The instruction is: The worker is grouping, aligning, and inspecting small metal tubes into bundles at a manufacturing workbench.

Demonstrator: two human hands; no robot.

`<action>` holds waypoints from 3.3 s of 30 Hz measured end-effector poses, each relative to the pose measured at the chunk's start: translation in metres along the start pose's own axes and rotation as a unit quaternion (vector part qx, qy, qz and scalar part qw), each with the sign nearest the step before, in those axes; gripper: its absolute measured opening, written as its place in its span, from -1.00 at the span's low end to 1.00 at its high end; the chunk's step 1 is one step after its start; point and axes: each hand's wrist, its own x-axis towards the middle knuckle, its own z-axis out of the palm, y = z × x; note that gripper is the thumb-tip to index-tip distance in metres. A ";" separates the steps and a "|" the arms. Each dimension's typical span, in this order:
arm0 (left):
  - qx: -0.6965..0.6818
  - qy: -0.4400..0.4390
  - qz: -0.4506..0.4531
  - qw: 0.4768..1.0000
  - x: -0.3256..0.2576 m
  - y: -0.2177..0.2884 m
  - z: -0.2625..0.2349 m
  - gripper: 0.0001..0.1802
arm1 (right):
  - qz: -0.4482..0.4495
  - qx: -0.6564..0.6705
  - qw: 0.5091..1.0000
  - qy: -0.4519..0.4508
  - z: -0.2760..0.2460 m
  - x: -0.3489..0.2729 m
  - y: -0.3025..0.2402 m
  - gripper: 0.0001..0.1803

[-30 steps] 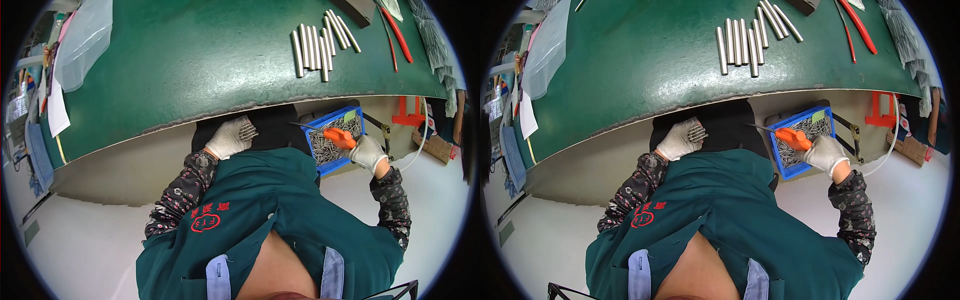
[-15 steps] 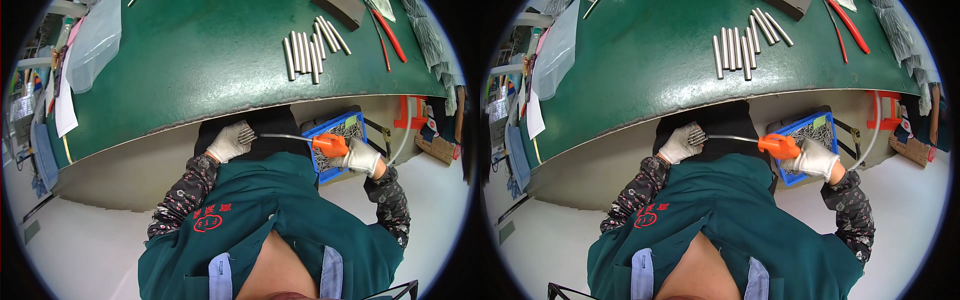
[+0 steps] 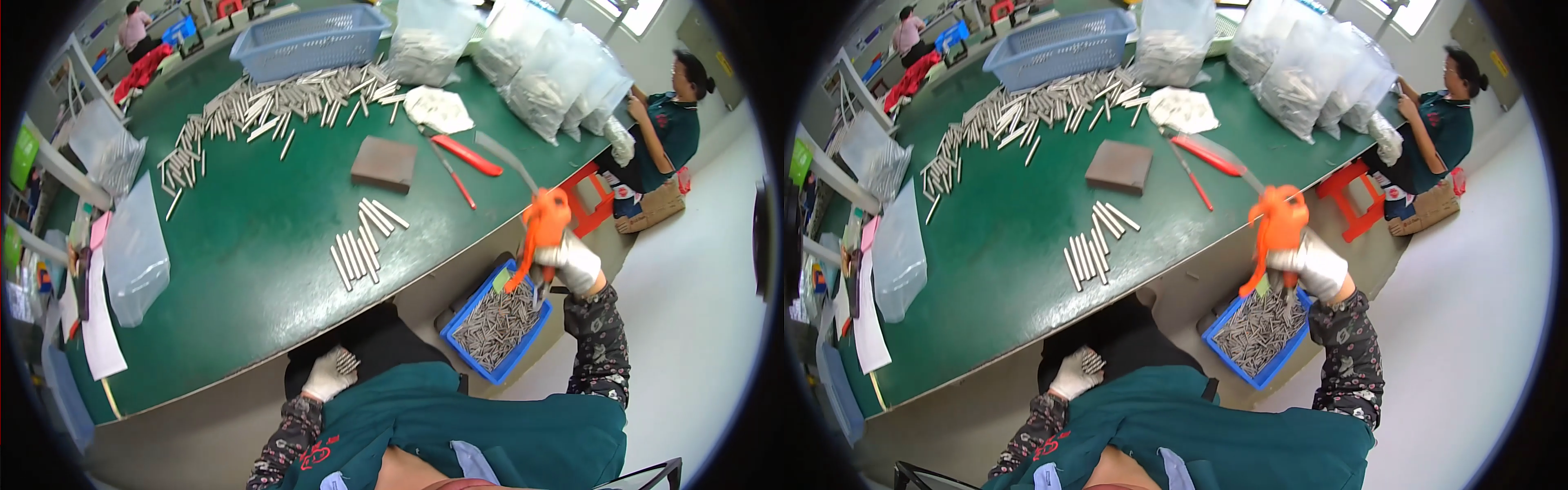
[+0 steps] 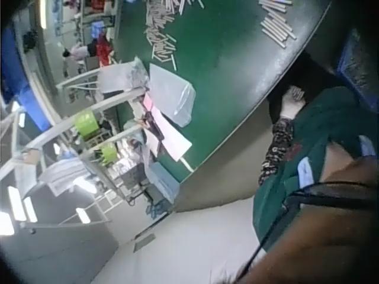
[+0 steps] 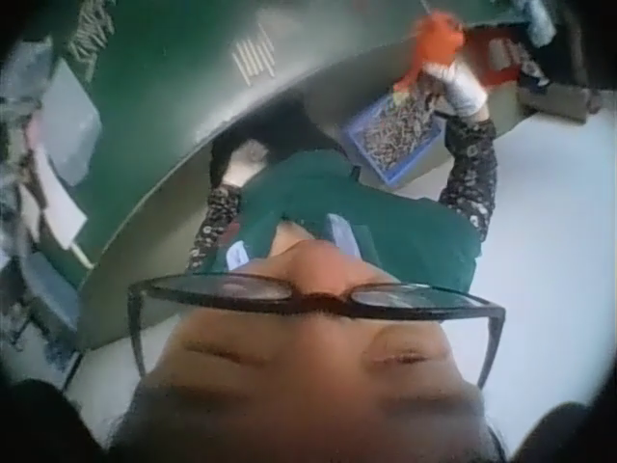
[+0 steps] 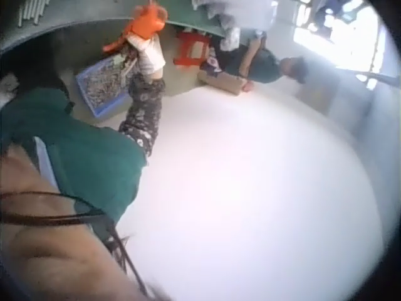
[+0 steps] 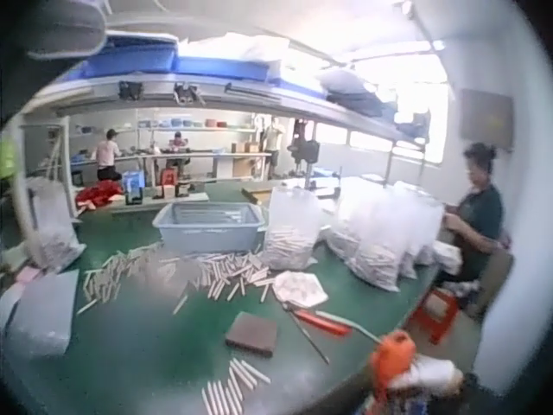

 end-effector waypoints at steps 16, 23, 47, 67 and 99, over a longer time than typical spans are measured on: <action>-0.027 -0.002 -0.016 0.999 0.011 0.001 0.002 -0.66 | 0.000 -0.568 0.765 0.304 -0.048 0.172 -0.032 -0.39; -0.092 -0.016 0.005 0.996 0.012 0.013 -0.006 -0.74 | -0.105 -0.395 0.871 0.273 -0.080 0.184 0.006 -0.50; -0.582 0.518 0.032 0.626 -0.030 0.085 -0.260 -0.83 | -0.394 -0.386 0.813 0.187 0.067 0.098 -0.044 -0.69; -0.594 0.475 0.066 0.646 0.039 0.072 -0.322 -0.79 | -0.210 -0.278 0.930 0.122 0.041 0.106 -0.019 -0.81; -0.399 0.462 0.247 0.753 -0.008 0.132 -0.166 -0.72 | -0.242 -0.581 0.765 0.136 0.180 0.061 -0.027 -0.14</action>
